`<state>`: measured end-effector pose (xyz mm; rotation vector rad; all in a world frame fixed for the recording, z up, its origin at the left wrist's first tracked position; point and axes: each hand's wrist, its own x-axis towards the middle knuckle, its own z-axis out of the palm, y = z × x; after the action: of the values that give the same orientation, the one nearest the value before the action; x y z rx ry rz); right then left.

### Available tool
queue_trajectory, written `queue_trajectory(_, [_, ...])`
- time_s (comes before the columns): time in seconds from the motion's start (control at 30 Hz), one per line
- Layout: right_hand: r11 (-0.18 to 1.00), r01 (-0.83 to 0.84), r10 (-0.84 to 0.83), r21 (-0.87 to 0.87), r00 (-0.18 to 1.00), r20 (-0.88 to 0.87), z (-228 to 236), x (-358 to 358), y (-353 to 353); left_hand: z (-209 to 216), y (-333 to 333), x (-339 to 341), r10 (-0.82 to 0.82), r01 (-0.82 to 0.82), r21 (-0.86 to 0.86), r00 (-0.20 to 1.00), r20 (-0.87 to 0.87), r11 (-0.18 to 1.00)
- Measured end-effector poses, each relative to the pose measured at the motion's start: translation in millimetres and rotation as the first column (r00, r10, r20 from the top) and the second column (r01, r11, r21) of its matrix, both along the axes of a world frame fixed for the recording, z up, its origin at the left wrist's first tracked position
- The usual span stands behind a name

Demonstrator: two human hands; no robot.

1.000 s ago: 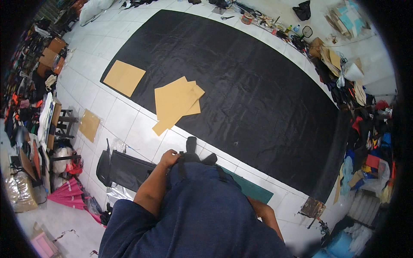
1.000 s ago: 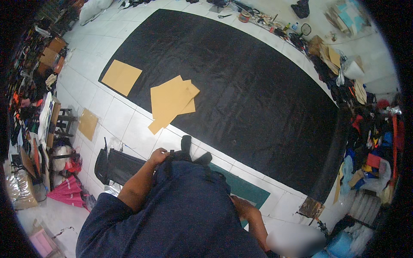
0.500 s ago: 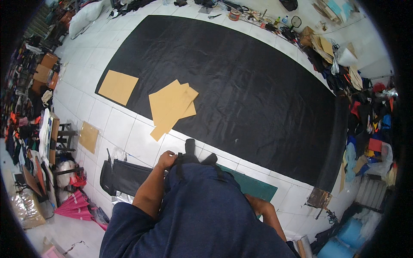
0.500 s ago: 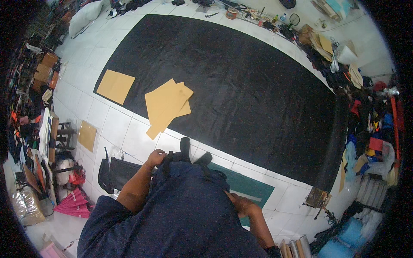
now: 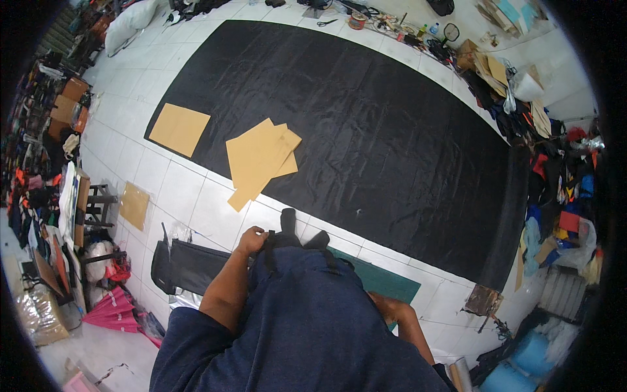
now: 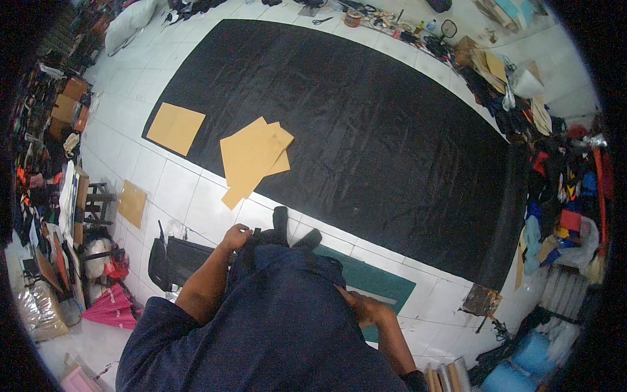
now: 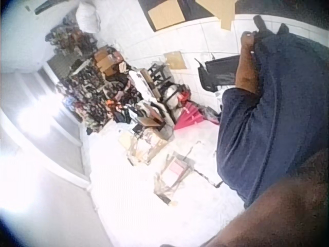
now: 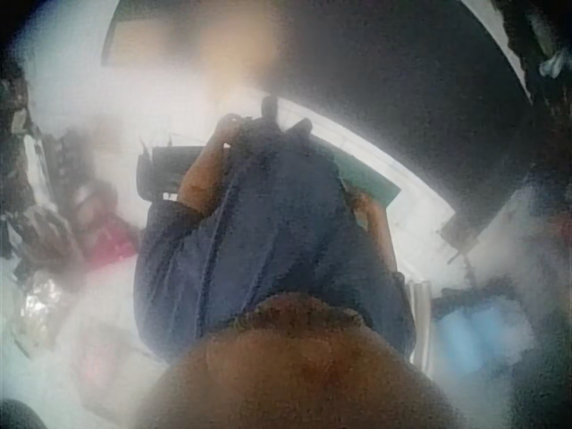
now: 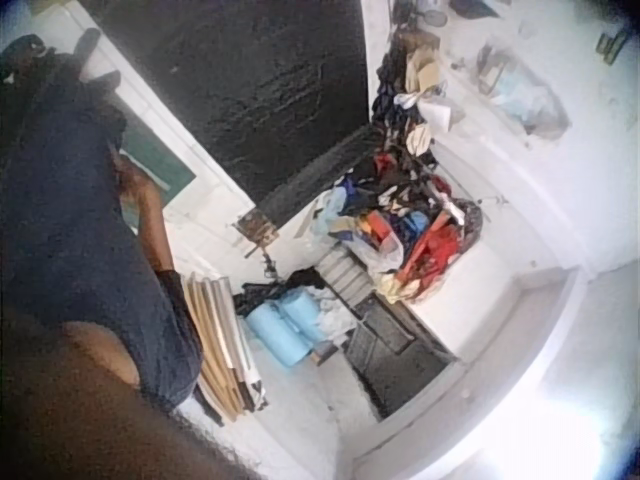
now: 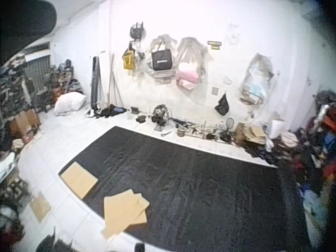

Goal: The person arranges several flat cardboard pieces on a black mat laid on a tiled floor. They pick up, position, and stack the pieces, occasionally adjusting their placement.

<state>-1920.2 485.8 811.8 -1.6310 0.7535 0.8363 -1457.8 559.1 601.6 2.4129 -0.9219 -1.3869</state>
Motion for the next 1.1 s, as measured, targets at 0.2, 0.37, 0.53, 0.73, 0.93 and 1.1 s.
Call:
queue_trajectory(0.2, [1.0, 0.019, -0.018, 0.01, 0.997, -0.069, 40, 38, -18, -13, 22, 9, -0.056, 0.056, -0.007, 0.998, 0.041, 0.998])
queue_trajectory(0.37, [0.998, 0.008, -0.006, 0.059, 0.999, -0.033, 13, 27, -14, -14, 13, 6, -0.009, 0.009, -0.004, 1.0, -0.029, 1.0])
queue_trajectory(0.53, [0.999, 0.018, -0.018, 0.048, 1.0, 0.009, -6, 33, -11, -37, 21, 34, -0.107, 0.115, -0.097, 0.991, 0.079, 0.989])
queue_trajectory(0.73, [0.996, 0.058, -0.063, 0.064, 0.995, 0.077, 20, 63, -24, -48, 9, 58, 0.046, -0.048, -0.041, 0.997, -0.068, 0.998])
queue_trajectory(0.93, [0.988, 0.123, -0.119, 0.097, 0.992, -0.047, 16, 99, -26, -52, -2, 93, 0.072, -0.089, -0.098, 0.983, -0.171, 0.991])
queue_trajectory(1.1, [0.987, 0.158, -0.155, 0.019, 0.982, -0.11, 24, 118, -21, -14, -9, 106, 0.092, -0.103, -0.042, 0.973, -0.211, 0.994])
